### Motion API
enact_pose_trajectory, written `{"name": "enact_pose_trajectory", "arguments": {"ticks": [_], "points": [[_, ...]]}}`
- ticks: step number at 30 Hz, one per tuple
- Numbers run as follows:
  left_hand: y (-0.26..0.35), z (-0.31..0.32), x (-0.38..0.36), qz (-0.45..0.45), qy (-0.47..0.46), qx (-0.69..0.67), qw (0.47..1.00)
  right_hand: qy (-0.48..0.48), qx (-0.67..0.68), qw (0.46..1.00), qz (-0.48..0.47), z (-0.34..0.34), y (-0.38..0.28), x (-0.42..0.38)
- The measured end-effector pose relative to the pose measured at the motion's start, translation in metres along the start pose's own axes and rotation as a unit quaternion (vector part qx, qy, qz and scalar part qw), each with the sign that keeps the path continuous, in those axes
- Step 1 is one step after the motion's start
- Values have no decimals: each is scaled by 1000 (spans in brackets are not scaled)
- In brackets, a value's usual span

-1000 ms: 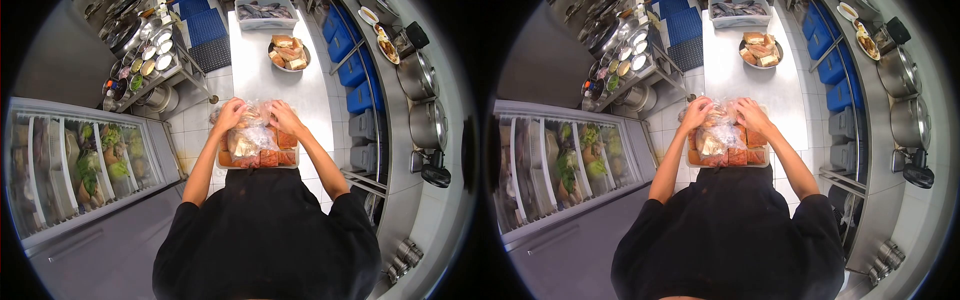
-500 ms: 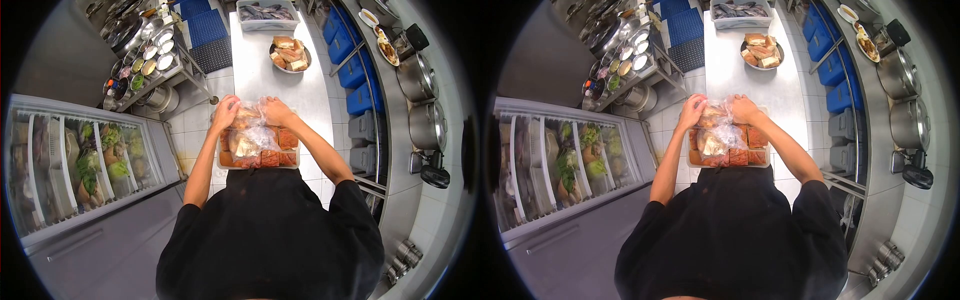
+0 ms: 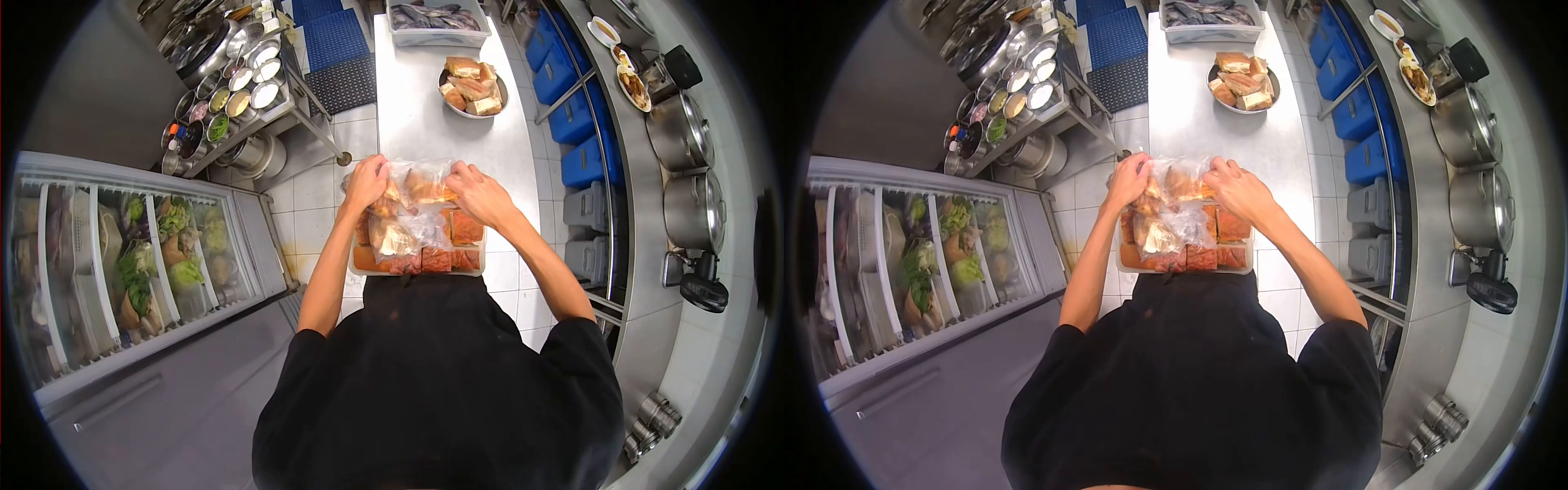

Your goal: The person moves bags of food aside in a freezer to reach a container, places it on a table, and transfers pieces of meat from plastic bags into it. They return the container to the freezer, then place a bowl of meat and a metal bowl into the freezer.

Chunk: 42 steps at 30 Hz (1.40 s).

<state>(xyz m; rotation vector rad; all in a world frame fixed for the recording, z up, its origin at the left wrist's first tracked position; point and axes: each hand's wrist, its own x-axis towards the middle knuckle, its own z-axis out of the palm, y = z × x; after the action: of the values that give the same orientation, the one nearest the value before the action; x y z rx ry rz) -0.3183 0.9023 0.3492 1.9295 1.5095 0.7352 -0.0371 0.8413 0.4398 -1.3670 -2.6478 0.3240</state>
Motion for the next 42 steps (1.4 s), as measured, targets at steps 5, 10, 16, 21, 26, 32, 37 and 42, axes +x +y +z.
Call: {"name": "enact_pose_trajectory", "arguments": {"ticks": [5, 10, 16, 21, 26, 32, 37, 42], "points": [[1, 1, -7, -45, 38, 25, 998, 15, 138, 990, 38, -23, 4, -15], [-11, -16, -5, -66, 27, -33, 997, 71, 167, 981, 67, -49, 30, -27], [17, -21, -15, 13, -36, 54, 998, 68, 140, 984, 92, -47, 63, -47], [7, -22, -16, 118, -154, 238, 952, -1, 77, 989, 128, -25, 75, -61], [-9, -59, -16, 12, -257, 158, 953, -25, 58, 994, 89, 13, 81, -57], [-76, -70, -50, -44, -149, -122, 980, 12, 96, 995, 11, 67, 67, -14], [-129, -48, -91, -204, -5, -453, 868, -34, 21, 999, -21, 84, 63, 2], [-131, -46, -118, -232, 58, -707, 665, 2, 76, 997, 7, 95, 66, -3]]}}
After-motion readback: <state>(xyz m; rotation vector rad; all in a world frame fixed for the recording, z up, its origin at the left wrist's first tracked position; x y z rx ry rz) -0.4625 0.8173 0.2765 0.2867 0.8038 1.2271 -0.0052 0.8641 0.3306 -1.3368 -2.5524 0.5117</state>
